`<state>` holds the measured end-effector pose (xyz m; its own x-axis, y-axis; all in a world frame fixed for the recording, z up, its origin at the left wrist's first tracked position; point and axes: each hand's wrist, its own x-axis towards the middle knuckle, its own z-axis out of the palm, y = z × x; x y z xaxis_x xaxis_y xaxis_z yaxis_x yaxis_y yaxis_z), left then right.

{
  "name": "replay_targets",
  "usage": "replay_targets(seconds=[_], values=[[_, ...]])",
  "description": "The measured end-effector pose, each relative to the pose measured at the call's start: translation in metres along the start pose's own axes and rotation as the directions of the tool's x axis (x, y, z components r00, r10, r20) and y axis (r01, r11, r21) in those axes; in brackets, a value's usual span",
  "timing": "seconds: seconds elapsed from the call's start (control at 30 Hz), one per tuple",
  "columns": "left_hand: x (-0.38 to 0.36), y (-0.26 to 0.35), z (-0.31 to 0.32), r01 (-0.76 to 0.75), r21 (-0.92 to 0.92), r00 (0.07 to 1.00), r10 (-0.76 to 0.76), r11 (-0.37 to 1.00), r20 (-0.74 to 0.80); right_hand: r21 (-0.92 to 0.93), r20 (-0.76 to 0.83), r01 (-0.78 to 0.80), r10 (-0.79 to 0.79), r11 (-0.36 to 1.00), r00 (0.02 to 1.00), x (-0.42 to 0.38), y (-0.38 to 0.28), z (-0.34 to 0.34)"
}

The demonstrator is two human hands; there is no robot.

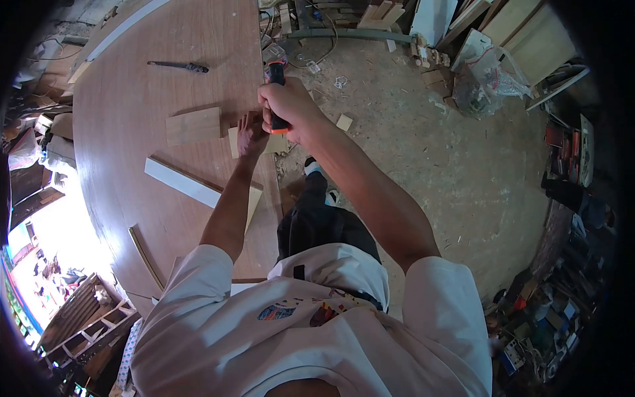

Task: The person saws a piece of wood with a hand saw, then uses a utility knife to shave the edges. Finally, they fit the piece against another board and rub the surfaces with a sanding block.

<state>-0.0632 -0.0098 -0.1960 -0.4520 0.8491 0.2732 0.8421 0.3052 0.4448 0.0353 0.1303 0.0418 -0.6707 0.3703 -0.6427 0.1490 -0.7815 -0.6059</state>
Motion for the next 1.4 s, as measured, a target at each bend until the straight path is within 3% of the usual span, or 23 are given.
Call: replay_targets(seconds=[0.47, 0.57, 0.73, 0.83, 1.0, 1.27, 1.4], values=[[0.002, -0.001, 0.004, 0.009, -0.003, 0.999, -0.009, 1.0, -0.042, 0.005, 0.0, -0.01, 0.01, 1.0, 1.0, -0.001, -0.012, 0.016], [0.002, 0.0, 0.002, 0.008, 0.015, 0.999, -0.008, 1.0, -0.036, -0.003, -0.072, -0.038, 0.037, 0.999, 0.997, 0.02, 0.0, 0.014], [0.002, -0.002, 0.004, 0.01, -0.027, 0.999, -0.011, 1.0, -0.039, 0.052, -0.001, -0.014, 0.014, 0.999, 1.0, -0.002, -0.011, 0.007], [0.002, 0.0, 0.003, 0.016, -0.016, 1.0, -0.016, 1.0, -0.02, 0.024, -0.09, -0.02, 0.022, 1.0, 0.996, 0.019, 0.004, 0.007], [-0.008, -0.002, 0.002, 0.009, 0.002, 1.0, -0.009, 1.0, -0.028, 0.048, 0.0, -0.001, 0.001, 0.999, 1.0, -0.003, -0.008, -0.002], [-0.001, -0.004, 0.003, 0.032, -0.02, 0.999, -0.031, 0.999, 0.023, 0.067, -0.04, 0.004, -0.001, 0.998, 0.999, -0.002, -0.008, -0.003], [0.004, 0.0, 0.0, 0.015, -0.012, 1.0, -0.015, 1.0, 0.027, 0.022, -0.149, -0.005, 0.009, 1.0, 0.989, 0.039, 0.021, 0.001]])
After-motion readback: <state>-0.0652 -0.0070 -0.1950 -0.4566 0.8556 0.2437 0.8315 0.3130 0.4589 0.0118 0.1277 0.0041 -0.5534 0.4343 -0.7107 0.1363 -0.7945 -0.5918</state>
